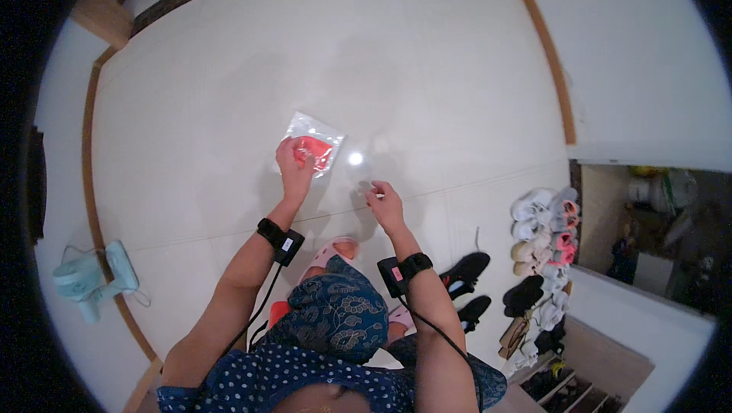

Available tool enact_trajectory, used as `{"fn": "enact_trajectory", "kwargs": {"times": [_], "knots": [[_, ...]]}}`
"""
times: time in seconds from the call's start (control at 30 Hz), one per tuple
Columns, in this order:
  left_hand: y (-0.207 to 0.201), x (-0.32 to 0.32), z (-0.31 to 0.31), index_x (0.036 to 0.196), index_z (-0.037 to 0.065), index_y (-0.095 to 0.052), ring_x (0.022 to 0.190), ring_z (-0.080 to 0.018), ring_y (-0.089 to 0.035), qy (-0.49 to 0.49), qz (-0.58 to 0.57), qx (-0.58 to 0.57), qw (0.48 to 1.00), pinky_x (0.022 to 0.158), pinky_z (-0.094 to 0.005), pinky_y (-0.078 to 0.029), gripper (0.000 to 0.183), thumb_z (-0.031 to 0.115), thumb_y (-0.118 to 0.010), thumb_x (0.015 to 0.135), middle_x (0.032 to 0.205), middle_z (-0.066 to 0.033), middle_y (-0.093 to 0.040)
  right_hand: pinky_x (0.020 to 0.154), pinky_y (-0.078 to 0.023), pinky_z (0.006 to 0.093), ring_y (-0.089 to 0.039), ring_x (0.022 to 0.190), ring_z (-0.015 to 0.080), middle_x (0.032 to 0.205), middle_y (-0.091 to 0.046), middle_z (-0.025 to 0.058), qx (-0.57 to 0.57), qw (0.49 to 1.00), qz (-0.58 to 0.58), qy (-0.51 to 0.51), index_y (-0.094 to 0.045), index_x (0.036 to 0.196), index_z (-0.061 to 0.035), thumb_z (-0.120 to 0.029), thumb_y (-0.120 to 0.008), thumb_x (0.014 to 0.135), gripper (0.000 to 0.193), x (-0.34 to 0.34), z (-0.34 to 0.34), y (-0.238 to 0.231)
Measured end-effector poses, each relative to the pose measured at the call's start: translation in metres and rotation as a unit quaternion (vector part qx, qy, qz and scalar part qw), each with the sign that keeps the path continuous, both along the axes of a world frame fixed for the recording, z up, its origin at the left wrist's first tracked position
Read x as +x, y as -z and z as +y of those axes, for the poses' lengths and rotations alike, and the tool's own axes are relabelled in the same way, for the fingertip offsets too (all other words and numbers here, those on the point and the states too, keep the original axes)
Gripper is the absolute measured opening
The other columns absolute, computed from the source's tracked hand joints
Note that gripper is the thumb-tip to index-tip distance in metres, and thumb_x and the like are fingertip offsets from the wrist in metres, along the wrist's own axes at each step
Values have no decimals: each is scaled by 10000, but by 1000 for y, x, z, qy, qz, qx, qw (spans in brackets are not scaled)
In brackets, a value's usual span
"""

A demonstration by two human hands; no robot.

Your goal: The person cleans a pair of black sneakers by hand, removing dirt from the mesh upper and around the laces.

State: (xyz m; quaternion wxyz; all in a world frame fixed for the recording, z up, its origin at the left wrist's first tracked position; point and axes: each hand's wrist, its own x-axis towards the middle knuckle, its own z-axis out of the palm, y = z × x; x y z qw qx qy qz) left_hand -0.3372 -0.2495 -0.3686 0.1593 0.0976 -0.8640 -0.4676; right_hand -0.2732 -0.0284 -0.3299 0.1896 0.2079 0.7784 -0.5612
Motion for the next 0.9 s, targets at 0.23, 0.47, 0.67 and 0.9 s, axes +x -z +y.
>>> {"fn": "enact_trajectory", "kwargs": {"times": [0.23,0.47,0.67,0.9], "knots": [[-97,-24,122,1109,29,-553,934,-172,-595,309,-66,187,930,789,-299,-496,334,119,-651,802,1068,-103,-597,618,-494,259,-634,773,137,968,-617,69,37,993,70,85,-527,1199,-1,-216,-635,851,423,29,68,-116],[-227,24,247,1035,13,-598,851,-137,-607,555,-116,237,789,776,-278,-489,231,151,-619,851,912,-63,-649,609,-480,247,-630,762,125,917,-616,40,94,964,146,199,-540,1190,-12,-215,-632,853,405,105,116,-238],[-304,111,299,986,-8,-602,775,-122,-602,720,-147,234,636,687,-267,-486,197,140,-605,855,861,-54,-636,605,-477,264,-610,737,118,914,-613,46,134,928,209,278,-567,1037,-18,-193,-630,848,265,191,124,-305],[-342,208,323,981,0,-608,778,-108,-594,796,-157,180,556,672,-257,-485,179,141,-586,873,861,-53,-631,614,-479,265,-621,738,126,939,-648,56,179,887,238,352,-572,1088,-32,-162,-622,841,283,300,114,-336]]}}
